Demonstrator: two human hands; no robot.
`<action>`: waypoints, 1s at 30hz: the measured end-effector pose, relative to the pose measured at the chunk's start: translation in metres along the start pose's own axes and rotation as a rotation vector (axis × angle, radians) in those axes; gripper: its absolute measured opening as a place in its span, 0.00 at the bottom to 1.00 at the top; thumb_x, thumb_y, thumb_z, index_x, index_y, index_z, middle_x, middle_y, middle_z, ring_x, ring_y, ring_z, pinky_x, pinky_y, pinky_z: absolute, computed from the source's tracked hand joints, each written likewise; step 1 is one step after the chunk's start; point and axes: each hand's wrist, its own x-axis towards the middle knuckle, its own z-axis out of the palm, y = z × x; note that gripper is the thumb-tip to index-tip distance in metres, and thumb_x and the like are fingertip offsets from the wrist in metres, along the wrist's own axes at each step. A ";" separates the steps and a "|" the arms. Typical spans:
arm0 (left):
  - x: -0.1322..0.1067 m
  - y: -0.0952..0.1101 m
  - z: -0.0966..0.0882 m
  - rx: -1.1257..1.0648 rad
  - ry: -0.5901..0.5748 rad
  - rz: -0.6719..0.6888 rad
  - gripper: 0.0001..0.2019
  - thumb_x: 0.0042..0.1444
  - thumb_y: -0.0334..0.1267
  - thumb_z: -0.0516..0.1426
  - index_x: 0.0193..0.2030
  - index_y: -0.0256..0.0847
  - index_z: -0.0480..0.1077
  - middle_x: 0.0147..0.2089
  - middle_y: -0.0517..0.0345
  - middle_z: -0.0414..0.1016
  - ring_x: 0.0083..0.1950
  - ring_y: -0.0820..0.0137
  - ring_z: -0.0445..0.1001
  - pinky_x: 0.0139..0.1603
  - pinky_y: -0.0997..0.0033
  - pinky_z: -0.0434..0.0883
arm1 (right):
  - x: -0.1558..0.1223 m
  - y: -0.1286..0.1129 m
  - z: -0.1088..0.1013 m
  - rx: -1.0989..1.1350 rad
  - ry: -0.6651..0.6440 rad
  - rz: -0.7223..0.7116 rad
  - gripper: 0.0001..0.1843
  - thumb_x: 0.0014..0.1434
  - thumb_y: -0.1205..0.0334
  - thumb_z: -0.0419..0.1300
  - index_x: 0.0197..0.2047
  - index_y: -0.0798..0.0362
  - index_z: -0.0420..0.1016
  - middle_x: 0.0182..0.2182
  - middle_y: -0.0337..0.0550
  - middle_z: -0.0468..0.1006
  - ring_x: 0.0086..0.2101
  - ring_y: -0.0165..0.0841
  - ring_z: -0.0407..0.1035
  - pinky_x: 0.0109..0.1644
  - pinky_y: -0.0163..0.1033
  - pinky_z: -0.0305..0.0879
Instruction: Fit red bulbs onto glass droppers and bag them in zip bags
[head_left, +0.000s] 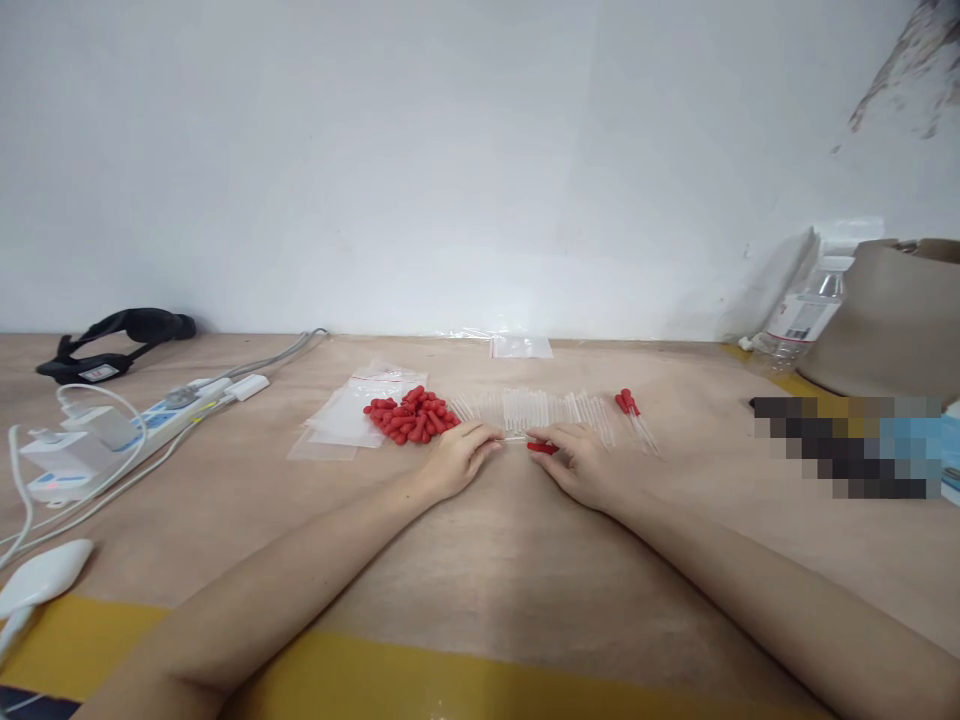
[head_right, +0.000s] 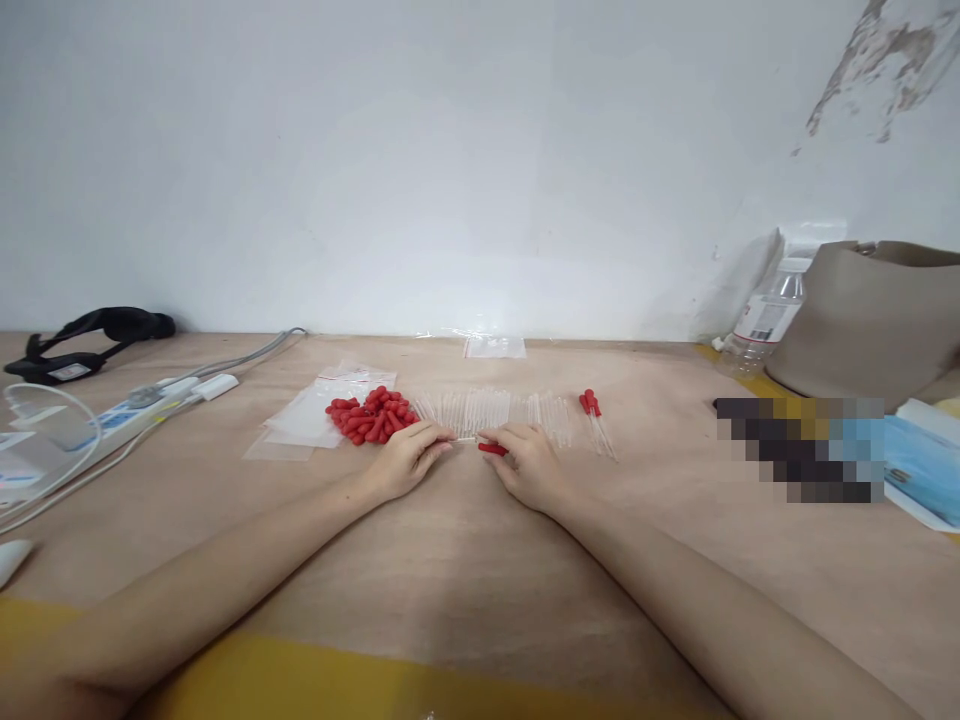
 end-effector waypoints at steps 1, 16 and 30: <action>0.000 0.000 0.000 0.000 -0.003 0.011 0.10 0.60 0.36 0.46 0.41 0.39 0.67 0.38 0.54 0.71 0.39 0.70 0.69 0.40 0.71 0.68 | 0.000 0.000 0.000 0.008 -0.004 -0.007 0.12 0.56 0.65 0.52 0.44 0.51 0.69 0.34 0.43 0.75 0.34 0.33 0.68 0.41 0.42 0.62; -0.001 -0.004 0.004 -0.001 -0.008 0.159 0.11 0.60 0.36 0.47 0.40 0.37 0.69 0.35 0.53 0.72 0.37 0.71 0.70 0.37 0.74 0.68 | 0.001 -0.007 -0.002 0.094 0.005 -0.012 0.07 0.57 0.62 0.52 0.35 0.53 0.70 0.29 0.43 0.72 0.32 0.31 0.66 0.36 0.39 0.65; -0.005 0.003 0.003 0.058 -0.056 0.189 0.13 0.60 0.36 0.46 0.39 0.38 0.70 0.29 0.55 0.68 0.30 0.73 0.67 0.31 0.76 0.64 | -0.004 -0.002 0.001 -0.020 0.010 -0.202 0.08 0.58 0.61 0.51 0.32 0.52 0.70 0.26 0.43 0.71 0.29 0.31 0.63 0.35 0.38 0.61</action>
